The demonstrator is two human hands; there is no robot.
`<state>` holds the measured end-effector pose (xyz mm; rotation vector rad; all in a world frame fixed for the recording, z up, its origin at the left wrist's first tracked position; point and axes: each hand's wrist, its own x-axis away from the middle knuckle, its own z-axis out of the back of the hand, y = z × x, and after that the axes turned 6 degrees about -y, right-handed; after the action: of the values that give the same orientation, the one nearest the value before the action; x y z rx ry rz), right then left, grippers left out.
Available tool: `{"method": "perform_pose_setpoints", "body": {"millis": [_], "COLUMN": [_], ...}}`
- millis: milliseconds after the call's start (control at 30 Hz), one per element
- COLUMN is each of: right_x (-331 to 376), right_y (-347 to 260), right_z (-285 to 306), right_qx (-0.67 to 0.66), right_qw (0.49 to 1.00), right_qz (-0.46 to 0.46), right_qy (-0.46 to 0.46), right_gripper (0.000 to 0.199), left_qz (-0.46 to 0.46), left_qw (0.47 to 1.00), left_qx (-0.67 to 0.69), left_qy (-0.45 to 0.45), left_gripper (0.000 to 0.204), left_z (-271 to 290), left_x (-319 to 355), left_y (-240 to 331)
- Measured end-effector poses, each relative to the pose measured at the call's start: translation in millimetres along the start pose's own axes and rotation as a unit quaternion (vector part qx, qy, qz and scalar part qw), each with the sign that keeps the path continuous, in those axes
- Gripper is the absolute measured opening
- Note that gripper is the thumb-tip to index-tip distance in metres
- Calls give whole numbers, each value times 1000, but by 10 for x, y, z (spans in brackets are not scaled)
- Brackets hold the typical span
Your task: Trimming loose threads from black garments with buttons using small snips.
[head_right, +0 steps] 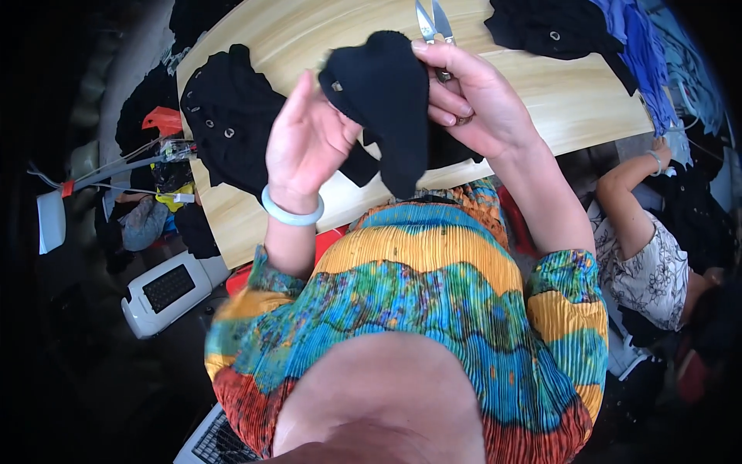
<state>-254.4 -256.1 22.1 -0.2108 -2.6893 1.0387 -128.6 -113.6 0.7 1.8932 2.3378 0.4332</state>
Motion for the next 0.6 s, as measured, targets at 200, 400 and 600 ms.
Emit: {"method": "perform_pose_setpoints", "body": {"millis": [200, 400, 600], "right_x": [-8, -69, 44], "right_y": [143, 337, 335], "right_z": [222, 665, 304], "right_qx": [-1, 114, 338], "right_qw": [999, 990, 913], "right_qz": [-10, -5, 164], "right_qy": [53, 88, 161], "right_gripper": [16, 15, 14], "left_qz": [39, -44, -47], "left_qw": [998, 984, 977], "left_qx": [-17, -156, -188], "left_qy": [55, 72, 93], "left_gripper": [32, 29, 27], "left_z": [77, 181, 100], "left_x": [10, -34, -61], "left_y": [-110, -75, -84]}}
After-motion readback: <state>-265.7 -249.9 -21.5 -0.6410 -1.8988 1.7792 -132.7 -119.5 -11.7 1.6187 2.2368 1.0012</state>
